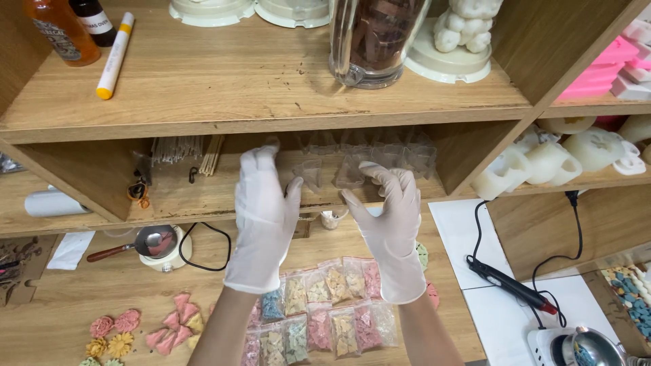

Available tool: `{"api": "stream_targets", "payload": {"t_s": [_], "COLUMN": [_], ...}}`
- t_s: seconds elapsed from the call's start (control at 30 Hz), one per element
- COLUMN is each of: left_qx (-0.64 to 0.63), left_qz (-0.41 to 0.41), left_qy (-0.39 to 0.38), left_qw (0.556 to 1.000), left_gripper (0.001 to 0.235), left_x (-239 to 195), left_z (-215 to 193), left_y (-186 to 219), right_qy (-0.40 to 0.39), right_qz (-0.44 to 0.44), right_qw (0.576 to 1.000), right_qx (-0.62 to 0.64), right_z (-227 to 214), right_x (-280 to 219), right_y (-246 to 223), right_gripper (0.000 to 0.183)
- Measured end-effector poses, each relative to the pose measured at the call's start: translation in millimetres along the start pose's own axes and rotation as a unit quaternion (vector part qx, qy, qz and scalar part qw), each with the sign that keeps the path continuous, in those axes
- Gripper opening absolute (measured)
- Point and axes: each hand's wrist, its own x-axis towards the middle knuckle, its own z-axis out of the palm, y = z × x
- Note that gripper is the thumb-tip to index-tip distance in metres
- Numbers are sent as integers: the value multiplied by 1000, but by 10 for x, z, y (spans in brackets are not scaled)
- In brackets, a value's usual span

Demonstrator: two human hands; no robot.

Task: The person shapes small, colorful, dough-like pieces into triangular forms by hand. They repeatedly pick up pieces, mold them, and place them on a wooden table. The person also uses a small metal pot on a heating element to warm the material before shaping.

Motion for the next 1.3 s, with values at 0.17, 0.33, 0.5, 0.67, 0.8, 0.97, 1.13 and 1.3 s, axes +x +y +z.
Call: {"api": "stream_targets", "payload": {"t_s": [0.17,0.33,0.5,0.67,0.8,0.97,1.13,1.3], "left_qx": [41,44,25,20,7,13,31,-16], "left_qz": [-20,-18,9,-25,-25,-54,-86,-68], "left_qy": [62,59,34,37,62,84,124,133], "left_qw": [997,997,999,999,998,995,988,989], "left_gripper": [45,36,36,35,33,30,28,34], "left_x": [-208,-223,-193,-195,-221,-216,-199,-263], "left_z": [83,201,304,349,420,479,527,488], "left_y": [83,91,124,162,128,169,197,202], "right_qy": [2,-5,-20,-26,-21,-17,-25,30], "right_qz": [22,28,36,81,94,92,53,-46], "right_qw": [1000,1000,999,996,995,996,998,998], "right_qx": [4,9,2,9,-2,4,13,40], "right_z": [4,-37,-62,-46,-26,-10,-2,-7], "right_x": [27,43,37,68,70,78,42,-229], "right_y": [6,36,84,44,23,19,81,-96], "right_gripper": [49,50,47,49,50,51,53,48]}}
